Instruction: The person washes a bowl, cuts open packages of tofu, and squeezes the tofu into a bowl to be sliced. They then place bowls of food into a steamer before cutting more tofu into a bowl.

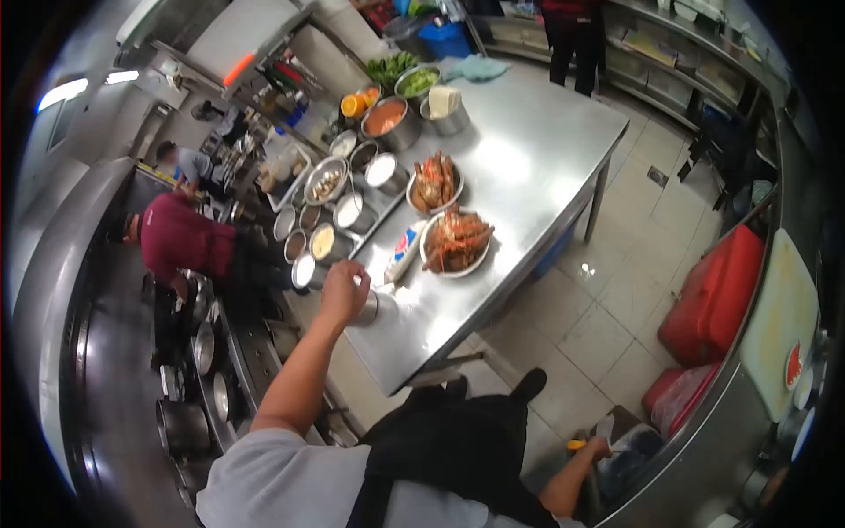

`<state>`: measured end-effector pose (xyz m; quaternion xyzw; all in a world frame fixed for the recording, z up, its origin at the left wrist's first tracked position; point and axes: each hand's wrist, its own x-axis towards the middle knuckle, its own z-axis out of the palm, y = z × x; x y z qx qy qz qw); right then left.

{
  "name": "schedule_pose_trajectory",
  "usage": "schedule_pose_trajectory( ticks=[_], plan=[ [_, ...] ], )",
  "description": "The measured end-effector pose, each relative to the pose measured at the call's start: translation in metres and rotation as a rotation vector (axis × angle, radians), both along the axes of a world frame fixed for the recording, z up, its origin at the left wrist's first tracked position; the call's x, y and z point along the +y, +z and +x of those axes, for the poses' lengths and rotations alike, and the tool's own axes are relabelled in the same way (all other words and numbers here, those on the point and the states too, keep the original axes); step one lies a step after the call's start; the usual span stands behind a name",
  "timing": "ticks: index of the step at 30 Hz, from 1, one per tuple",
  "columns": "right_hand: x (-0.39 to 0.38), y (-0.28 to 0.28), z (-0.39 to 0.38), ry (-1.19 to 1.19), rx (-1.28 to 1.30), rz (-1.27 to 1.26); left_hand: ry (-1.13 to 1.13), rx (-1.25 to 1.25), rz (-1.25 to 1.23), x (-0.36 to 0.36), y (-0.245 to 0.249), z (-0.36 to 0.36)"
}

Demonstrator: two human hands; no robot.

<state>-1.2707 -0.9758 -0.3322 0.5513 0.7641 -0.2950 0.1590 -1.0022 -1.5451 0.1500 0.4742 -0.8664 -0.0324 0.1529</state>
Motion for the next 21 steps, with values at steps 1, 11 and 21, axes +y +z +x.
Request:
schedule_pose_trajectory(
  ticks=[1,11,21],
  plan=[
    [-0.014,0.032,-0.006,0.014,-0.005,0.013,-0.098,-0.07,0.009,-0.002,0.002,-0.003],
    [-0.072,0.133,0.072,0.73,-0.015,-0.184,0.178,-0.1,0.424,-0.04,-0.038,-0.065],
    [-0.277,0.355,-0.04,1.671,1.035,-0.344,0.2,0.767,0.747,0.001,-0.137,-0.038]
  ],
)
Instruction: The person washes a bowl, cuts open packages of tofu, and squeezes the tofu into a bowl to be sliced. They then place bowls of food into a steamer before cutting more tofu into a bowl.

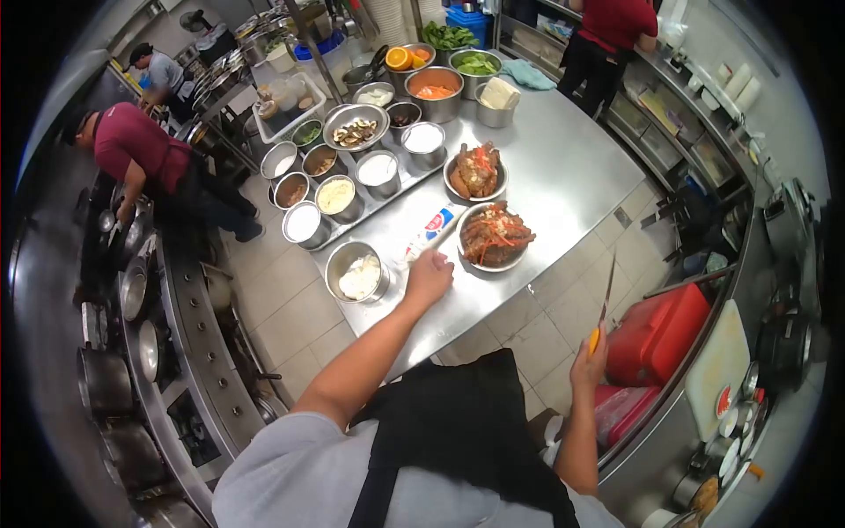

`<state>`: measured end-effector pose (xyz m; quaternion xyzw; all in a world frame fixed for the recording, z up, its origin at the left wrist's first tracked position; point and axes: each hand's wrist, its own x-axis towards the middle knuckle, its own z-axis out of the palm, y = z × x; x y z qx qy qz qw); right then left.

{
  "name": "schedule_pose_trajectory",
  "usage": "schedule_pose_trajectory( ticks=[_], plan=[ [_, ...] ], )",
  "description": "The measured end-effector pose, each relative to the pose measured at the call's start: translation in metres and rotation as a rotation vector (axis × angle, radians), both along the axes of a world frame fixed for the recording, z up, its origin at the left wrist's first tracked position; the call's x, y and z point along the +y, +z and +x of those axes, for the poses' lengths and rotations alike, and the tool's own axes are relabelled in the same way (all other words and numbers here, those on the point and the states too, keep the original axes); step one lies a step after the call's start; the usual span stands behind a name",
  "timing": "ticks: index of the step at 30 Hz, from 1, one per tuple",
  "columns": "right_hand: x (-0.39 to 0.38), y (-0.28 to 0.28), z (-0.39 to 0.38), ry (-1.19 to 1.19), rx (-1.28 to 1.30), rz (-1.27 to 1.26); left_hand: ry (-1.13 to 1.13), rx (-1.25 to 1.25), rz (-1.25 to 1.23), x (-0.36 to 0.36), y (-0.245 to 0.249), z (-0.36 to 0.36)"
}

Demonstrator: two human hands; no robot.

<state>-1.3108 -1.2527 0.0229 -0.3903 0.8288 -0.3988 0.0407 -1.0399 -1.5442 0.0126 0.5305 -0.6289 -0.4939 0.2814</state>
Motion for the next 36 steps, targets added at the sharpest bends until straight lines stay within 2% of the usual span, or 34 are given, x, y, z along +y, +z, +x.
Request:
schedule_pose_trajectory(
  ticks=[2,4,6,9,11,16,21,23,26,30,32,36],
  plan=[
    [-0.053,0.041,-0.01,0.028,0.055,0.109,-0.04,0.149,0.314,0.016,0.002,0.0],
    [-0.1,0.051,-0.025,0.087,0.098,0.103,0.003,0.32,0.661,0.038,0.026,-0.009],
    [-0.147,0.05,-0.045,0.153,0.152,0.114,0.013,0.344,0.729,0.052,0.039,-0.027],
    [-0.208,0.046,-0.079,0.286,0.208,0.164,0.141,0.408,0.713,0.053,0.03,-0.054],
    [-0.236,0.046,-0.097,0.366,0.215,0.26,0.23,0.456,0.616,0.054,0.018,-0.067],
    [-0.279,0.034,-0.149,0.536,0.257,0.299,0.45,0.549,0.576,0.062,0.019,-0.098],
    [-0.293,0.042,-0.174,0.637,0.254,0.339,0.618,0.594,0.537,0.068,0.026,-0.122],
    [-0.293,0.047,-0.191,0.578,0.186,0.31,0.671,0.619,0.518,0.069,0.022,-0.127],
    [-0.288,0.054,-0.212,0.631,0.095,0.194,0.752,0.681,0.492,0.068,0.017,-0.133],
    [-0.299,0.076,-0.211,0.757,0.039,0.136,0.863,0.736,0.397,0.062,0.014,-0.142],
    [-0.307,0.077,-0.207,0.823,0.034,0.134,0.844,0.633,0.324,0.061,0.016,-0.139],
    [-0.31,0.071,-0.202,1.026,0.068,0.179,0.906,0.604,0.309,0.09,0.028,-0.127]
  ],
)
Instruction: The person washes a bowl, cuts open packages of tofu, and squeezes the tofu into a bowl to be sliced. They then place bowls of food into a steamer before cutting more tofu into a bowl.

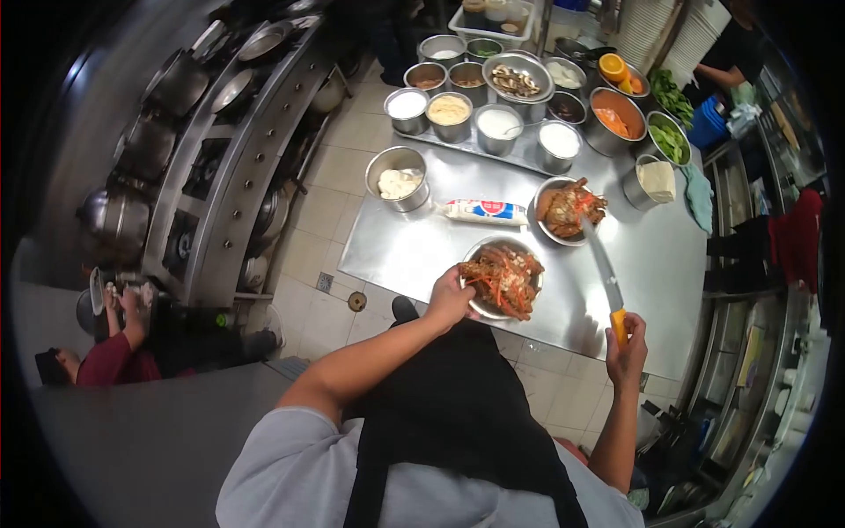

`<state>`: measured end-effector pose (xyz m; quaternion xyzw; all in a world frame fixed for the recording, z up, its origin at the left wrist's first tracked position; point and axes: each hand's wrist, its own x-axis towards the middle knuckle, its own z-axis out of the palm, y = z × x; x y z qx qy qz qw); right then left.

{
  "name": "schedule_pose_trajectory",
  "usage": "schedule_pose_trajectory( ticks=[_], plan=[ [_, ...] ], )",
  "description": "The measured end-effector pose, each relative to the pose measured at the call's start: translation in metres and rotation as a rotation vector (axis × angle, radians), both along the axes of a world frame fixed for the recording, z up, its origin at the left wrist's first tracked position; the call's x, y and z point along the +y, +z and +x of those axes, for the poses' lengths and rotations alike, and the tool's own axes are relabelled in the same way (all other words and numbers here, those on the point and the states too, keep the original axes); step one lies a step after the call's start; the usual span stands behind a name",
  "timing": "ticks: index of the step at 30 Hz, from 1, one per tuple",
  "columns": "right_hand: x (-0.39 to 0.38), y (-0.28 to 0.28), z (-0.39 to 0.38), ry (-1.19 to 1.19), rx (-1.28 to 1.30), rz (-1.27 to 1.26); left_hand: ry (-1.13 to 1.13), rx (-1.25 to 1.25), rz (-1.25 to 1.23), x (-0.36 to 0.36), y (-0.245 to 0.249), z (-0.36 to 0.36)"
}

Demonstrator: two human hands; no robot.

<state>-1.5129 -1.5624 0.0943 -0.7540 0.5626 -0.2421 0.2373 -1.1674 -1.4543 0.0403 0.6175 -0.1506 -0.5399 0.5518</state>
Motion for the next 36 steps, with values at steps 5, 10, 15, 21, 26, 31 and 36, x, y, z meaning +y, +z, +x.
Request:
schedule_pose_trajectory(
  ticks=[5,10,15,21,26,31,36],
  plan=[
    [-0.004,-0.019,0.01,0.367,0.178,-0.092,0.113,-0.003,0.037,0.07,0.031,0.039],
    [-0.029,-0.023,0.066,0.485,0.289,-0.055,0.241,-0.095,0.029,0.132,0.045,0.08],
    [-0.051,-0.016,0.082,0.522,0.271,-0.117,0.464,-0.064,-0.009,0.174,0.043,0.099],
    [-0.115,-0.05,0.113,-0.167,-0.214,0.2,0.606,-0.062,-0.011,0.202,0.04,0.102],
    [-0.163,-0.085,0.129,-0.148,-0.603,0.819,0.688,-0.077,-0.026,0.207,0.047,0.098],
    [-0.186,-0.124,0.138,-0.238,-0.68,0.715,0.892,-0.035,-0.104,0.218,0.021,0.097],
    [-0.199,-0.135,0.13,-0.257,-0.684,0.608,0.985,-0.026,-0.115,0.217,0.018,0.115]
  ],
)
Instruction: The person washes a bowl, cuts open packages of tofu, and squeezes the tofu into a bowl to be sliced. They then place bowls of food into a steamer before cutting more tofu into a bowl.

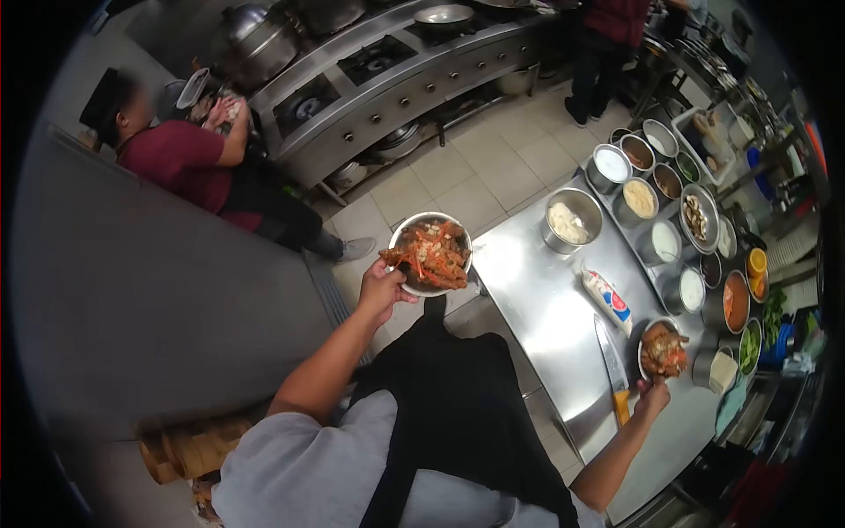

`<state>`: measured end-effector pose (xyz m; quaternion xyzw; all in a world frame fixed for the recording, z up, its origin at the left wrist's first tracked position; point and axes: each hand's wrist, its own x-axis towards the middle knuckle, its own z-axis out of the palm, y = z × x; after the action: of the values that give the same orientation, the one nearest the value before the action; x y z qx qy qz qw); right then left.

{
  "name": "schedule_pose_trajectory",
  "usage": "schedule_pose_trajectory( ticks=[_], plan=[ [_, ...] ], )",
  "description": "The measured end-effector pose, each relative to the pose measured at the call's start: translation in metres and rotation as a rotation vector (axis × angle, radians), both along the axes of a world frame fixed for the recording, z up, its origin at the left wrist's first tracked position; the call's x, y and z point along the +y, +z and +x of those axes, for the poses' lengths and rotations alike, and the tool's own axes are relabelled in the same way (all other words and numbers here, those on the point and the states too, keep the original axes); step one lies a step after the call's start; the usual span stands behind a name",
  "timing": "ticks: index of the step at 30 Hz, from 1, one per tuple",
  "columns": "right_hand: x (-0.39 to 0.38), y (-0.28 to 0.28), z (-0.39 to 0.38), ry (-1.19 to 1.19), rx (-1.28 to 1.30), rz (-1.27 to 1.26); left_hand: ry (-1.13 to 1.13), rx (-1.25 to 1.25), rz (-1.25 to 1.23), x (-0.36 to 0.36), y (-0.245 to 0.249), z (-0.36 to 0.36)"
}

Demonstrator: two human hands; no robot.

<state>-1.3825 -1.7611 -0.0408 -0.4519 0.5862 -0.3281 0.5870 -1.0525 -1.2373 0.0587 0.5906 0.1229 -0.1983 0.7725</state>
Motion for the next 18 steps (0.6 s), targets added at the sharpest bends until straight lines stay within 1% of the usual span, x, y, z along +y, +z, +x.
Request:
schedule_pose_trajectory(
  ticks=[3,5,8,9,11,12,14,16,18],
  plan=[
    [0.0,0.019,-0.02,-0.057,0.046,-0.045,-0.007,0.005,0.046,0.01,-0.012,0.031],
    [0.005,0.043,-0.031,-0.082,0.063,-0.075,0.008,0.024,0.053,0.015,-0.008,0.052],
    [0.018,0.086,-0.034,-0.129,0.194,-0.149,0.014,0.019,0.036,0.02,-0.012,0.093],
    [0.025,0.103,-0.03,-0.132,0.226,-0.172,0.051,0.02,0.011,0.021,-0.009,0.108],
    [0.035,0.128,-0.024,-0.107,0.208,-0.201,0.095,0.025,-0.004,0.026,-0.002,0.135],
    [0.04,0.14,-0.014,-0.092,0.179,-0.231,0.089,0.016,0.009,0.029,0.0,0.153],
    [0.058,0.175,0.015,-0.006,0.204,-0.187,0.08,-0.002,0.027,0.035,0.006,0.192],
    [0.079,0.202,0.059,-0.013,0.196,-0.162,0.038,-0.002,0.06,0.039,0.014,0.229],
    [0.095,0.216,0.109,0.08,0.09,-0.123,0.036,0.002,0.089,0.032,0.025,0.268]
  ],
)
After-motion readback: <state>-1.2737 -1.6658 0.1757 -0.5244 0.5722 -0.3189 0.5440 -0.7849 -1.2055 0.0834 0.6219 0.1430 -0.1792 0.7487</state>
